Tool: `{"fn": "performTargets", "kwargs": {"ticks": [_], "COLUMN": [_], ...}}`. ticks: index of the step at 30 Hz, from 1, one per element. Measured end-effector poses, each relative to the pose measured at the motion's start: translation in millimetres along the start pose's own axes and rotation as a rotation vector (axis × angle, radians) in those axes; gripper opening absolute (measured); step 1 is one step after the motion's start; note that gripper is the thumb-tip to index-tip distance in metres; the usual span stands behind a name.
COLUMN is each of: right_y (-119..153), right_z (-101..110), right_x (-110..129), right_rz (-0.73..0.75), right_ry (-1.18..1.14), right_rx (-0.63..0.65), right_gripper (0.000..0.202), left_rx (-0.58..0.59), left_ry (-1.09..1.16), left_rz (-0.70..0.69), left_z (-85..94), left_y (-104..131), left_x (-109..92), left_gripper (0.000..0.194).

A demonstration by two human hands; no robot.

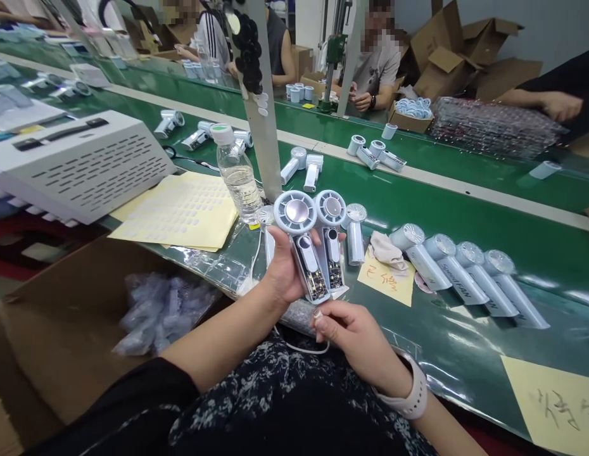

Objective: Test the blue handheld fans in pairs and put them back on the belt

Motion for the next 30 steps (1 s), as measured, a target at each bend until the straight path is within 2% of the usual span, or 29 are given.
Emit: {"fn": "performTargets", "kwargs": {"ticks": [5,9,11,14,16,17,21,23,26,28,30], "right_y": [4.9,5.9,6.1,8.8,12.8,13.5,7.4,6.8,8.0,8.7,8.3], "right_z": [0.0,-5.3,-6.1,-5.4,-5.7,-4.4,8.3,10.1,1.3,-2.4,1.7], "right_x": [0.6,-12.4,-12.2,9.9,26.2,29.2,8.5,-4.6,-15.2,-16.2,-17.4], "right_rz": [0.070,-0.032,-0.029,0.173,0.317,0.342,0.169,0.075,-0.011,-0.019,-0.032], "right_ry": [0.016,-0.200,-0.181,0.017,0.086,0.096,0.095,0.003,-0.176,-0.193,-0.192], "right_rx": [-0.099,-0.142,-0.152,-0.121,-0.087,-0.087,-0.206,-0.240,-0.168,-0.129,-0.174], "right_gripper": [0.036,0.035,0.033,0.028,0.027,0.027,0.031,0.035,0.039,0.041,0.042], "left_rx": [0.015,0.001,-0.004,0.001,-0.001,-0.001,0.020,0.025,0.014,0.007,0.003], "left_ry": [0.002,-0.026,-0.033,0.050,0.132,0.156,0.136,0.110,0.043,0.001,-0.013], "left_rz": [0.032,-0.078,-0.111,-0.036,0.014,0.021,-0.003,-0.031,-0.085,-0.090,-0.095], "left_z": [-1.4,0.6,1.3,2.3,3.3,3.6,0.1,-2.0,-2.6,-1.9,-1.1], "left_y": [4.6,6.1,5.7,3.9,3.6,4.0,9.9,13.7,17.3,17.8,17.4], "left_x": [5.4,-2.0,-5.6,-5.4,-7.5,-9.6,-16.3,-17.9,-18.6,-15.4,-13.2], "left_gripper": [0.070,0.067,0.067,0.066,0.067,0.067,0.066,0.065,0.068,0.070,0.070]}}
Point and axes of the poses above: each hand's wrist, its own y-axis away from the middle knuckle, its own z-axis out of the back of the hand, x = y × z, the point moved 10 cm from there along -y, towards the middle knuckle, and after that the axes turned 15 degrees about -x, right-handed, at the moved point
